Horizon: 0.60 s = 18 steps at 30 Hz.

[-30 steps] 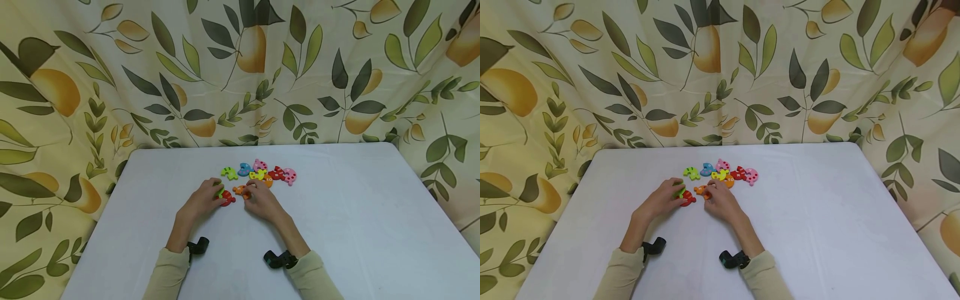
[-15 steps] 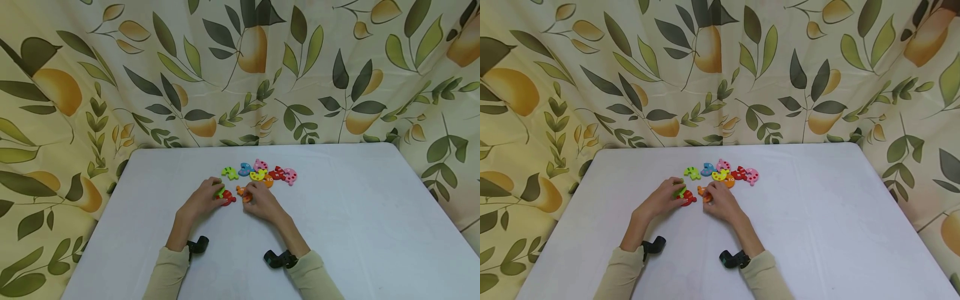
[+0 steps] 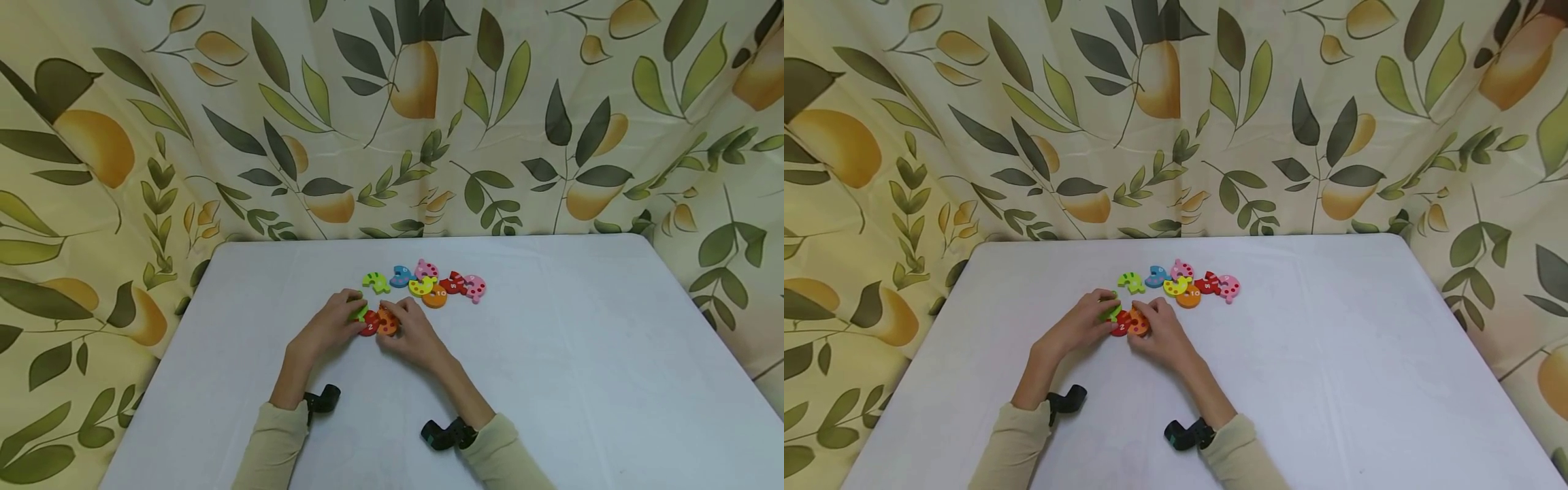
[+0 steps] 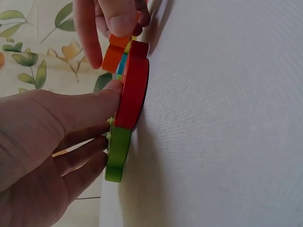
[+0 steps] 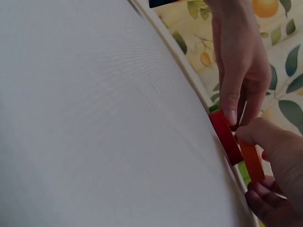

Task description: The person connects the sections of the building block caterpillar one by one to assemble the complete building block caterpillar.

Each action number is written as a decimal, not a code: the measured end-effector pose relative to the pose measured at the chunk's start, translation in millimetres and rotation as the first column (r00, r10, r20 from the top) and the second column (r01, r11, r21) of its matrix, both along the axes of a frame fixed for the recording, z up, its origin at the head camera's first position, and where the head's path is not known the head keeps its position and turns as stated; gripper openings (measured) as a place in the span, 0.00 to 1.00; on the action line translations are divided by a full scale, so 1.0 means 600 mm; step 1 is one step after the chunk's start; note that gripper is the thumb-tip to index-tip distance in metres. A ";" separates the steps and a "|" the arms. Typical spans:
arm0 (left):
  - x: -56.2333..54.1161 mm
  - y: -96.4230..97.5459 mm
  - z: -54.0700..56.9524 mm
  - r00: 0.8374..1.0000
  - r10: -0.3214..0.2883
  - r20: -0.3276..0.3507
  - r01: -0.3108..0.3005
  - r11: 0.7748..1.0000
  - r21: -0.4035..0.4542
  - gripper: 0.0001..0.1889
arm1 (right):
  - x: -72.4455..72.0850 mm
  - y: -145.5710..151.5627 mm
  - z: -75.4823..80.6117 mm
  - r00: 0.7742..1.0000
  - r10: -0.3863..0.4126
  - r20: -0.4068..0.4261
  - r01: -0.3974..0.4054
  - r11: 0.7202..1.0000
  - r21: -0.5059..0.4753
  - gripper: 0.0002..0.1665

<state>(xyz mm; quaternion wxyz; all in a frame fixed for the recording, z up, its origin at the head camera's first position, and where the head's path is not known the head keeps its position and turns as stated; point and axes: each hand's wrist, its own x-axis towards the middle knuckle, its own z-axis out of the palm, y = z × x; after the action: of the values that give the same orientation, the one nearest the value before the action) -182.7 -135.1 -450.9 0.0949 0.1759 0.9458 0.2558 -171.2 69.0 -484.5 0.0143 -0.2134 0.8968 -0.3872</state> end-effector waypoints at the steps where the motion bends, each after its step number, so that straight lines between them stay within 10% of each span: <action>1: 0.000 0.000 0.001 1.000 0.002 0.002 -0.002 1.000 0.002 0.27 | 0.000 0.000 0.000 1.000 -0.004 0.001 0.004 1.000 -0.008 0.37; 18: 0.000 0.001 0.001 1.000 0.010 0.006 -0.010 1.000 0.020 0.26 | 0.006 -0.008 0.006 0.990 -0.133 0.052 0.133 0.991 0.013 0.37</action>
<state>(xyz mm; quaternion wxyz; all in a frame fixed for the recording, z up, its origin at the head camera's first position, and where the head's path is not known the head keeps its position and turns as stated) -182.8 -134.6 -450.6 0.0947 0.1712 0.9438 0.2663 -167.5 64.4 -481.2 0.0133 -0.1428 0.9102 -0.3885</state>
